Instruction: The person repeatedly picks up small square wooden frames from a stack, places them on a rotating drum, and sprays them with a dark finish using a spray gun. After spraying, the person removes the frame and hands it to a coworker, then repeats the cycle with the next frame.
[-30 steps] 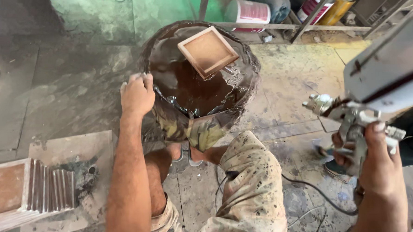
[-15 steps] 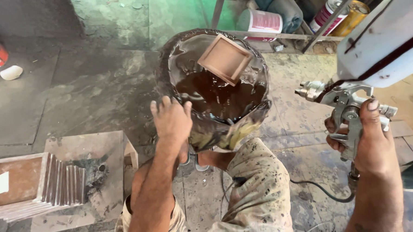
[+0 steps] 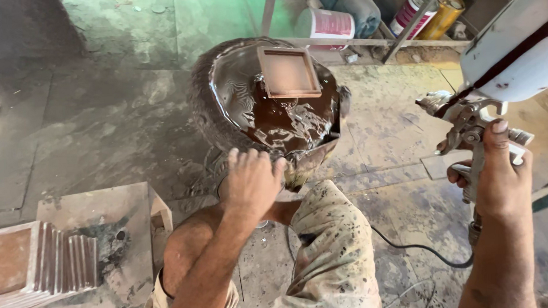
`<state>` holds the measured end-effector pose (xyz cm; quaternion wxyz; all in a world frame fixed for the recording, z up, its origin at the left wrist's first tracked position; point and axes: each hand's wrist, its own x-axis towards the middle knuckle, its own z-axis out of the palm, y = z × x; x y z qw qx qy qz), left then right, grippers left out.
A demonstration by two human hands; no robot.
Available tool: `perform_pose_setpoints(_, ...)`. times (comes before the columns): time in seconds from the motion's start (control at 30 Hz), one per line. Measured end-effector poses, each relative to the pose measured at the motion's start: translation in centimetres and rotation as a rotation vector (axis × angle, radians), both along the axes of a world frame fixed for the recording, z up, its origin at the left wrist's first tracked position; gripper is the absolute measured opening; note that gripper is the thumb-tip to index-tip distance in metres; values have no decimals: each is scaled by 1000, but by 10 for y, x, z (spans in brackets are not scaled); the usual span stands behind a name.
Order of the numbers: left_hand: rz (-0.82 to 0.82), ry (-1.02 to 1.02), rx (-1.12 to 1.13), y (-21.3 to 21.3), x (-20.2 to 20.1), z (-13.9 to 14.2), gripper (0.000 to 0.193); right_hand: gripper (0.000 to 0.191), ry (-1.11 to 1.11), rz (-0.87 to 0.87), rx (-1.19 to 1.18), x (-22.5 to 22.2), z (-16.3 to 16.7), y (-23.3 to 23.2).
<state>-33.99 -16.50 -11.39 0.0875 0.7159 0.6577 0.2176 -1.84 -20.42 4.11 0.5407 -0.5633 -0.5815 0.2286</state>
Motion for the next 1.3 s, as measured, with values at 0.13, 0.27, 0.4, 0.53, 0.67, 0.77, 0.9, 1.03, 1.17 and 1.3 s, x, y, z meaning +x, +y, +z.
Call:
perform_pose_setpoints(0.13,190,60,211,17,-19,-13,59,59,-49,53,69,20,-2,-20)
perform_pose_setpoints(0.27,292,115,285,16,-29,-29,71,61,88,36,-60,44,-18,-31)
perform_pose_setpoints(0.4,229,99,211,15,-14,-32,75,62,252,128,-170,66,-29,-29)
perform_pose_setpoints(0.53,207,175,158,7,9,-24,76,65,81,-38,-169,68,-23,-13)
perform_pose_setpoints(0.67,162,310,71,1,30,-15,77,66,-3,7,-51,55,-12,-3)
perform_pose_setpoints(0.77,150,376,-42,4,49,-14,80,65,-48,51,0,48,-5,-7)
perform_pose_setpoints(0.9,27,322,-17,7,63,-21,74,66,-64,0,-26,41,-7,-18)
perform_pose_setpoints(1.03,-135,242,99,5,60,-25,69,66,110,13,-104,40,-15,-19)
perform_pose_setpoints(1.17,-191,215,106,7,44,-27,71,65,234,50,-178,43,-19,-12)
perform_pose_setpoints(1.3,-162,216,164,4,35,-34,72,62,201,114,-138,42,-7,0)
